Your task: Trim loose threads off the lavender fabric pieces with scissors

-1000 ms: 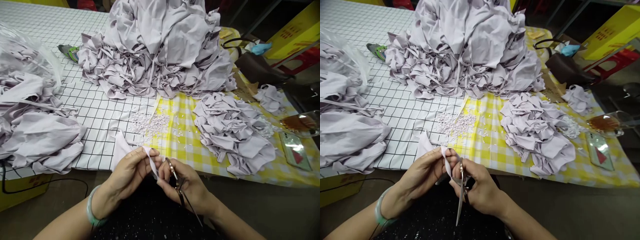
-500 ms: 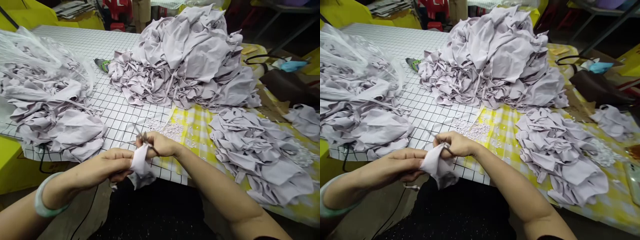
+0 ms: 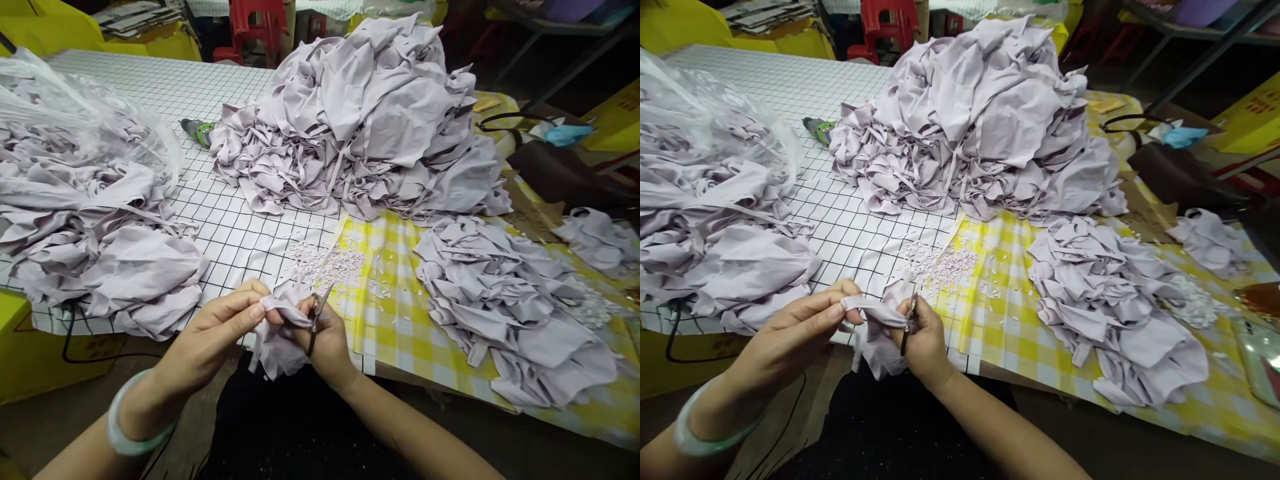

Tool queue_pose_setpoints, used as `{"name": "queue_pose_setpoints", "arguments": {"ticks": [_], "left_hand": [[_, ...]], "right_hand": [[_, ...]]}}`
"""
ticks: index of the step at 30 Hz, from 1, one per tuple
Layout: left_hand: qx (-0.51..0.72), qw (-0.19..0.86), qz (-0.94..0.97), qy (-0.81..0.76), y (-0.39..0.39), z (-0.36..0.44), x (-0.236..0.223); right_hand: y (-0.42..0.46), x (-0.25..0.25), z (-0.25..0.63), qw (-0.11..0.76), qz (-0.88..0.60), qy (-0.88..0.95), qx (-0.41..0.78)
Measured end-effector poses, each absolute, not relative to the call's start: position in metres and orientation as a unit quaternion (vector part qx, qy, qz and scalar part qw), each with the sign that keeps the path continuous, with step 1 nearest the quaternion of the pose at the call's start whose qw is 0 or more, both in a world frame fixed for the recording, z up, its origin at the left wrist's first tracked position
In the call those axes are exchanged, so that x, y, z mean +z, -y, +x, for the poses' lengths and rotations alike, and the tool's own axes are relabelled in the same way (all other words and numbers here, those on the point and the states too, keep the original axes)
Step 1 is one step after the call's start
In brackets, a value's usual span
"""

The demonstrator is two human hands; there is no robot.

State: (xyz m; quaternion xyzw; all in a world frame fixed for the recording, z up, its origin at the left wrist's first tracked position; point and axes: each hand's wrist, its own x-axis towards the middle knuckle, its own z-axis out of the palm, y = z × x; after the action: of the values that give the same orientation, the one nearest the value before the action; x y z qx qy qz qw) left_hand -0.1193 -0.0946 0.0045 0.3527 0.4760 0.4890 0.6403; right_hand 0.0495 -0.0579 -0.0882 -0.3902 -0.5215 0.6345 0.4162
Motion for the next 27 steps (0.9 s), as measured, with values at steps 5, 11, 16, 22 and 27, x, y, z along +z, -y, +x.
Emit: {"name": "queue_pose_setpoints", "arguments": {"ticks": [5,11,16,22,27], "left_hand": [[0.580,0.624,0.319,-0.415,0.066,-0.080,-0.005],[0.557,0.475,0.468,-0.495,0.053,-0.062,-0.036],[0.512,0.444,0.556,-0.481,0.049,-0.049,-0.048],[0.487,0.418,0.605,-0.471,0.041,-0.040,-0.050],[0.470,0.409,0.626,-0.468,0.038,-0.038,-0.056]], "right_hand": [[0.075,-0.089,0.059,0.365,-0.358,0.517,0.686],[0.025,-0.059,0.118,0.307,-0.408,0.724,0.463],[-0.003,-0.047,0.142,0.190,-0.431,0.801,0.370],[-0.005,-0.048,0.147,0.184,-0.414,0.808,0.376],[-0.009,-0.052,0.151,0.201,-0.405,0.808,0.377]]}}
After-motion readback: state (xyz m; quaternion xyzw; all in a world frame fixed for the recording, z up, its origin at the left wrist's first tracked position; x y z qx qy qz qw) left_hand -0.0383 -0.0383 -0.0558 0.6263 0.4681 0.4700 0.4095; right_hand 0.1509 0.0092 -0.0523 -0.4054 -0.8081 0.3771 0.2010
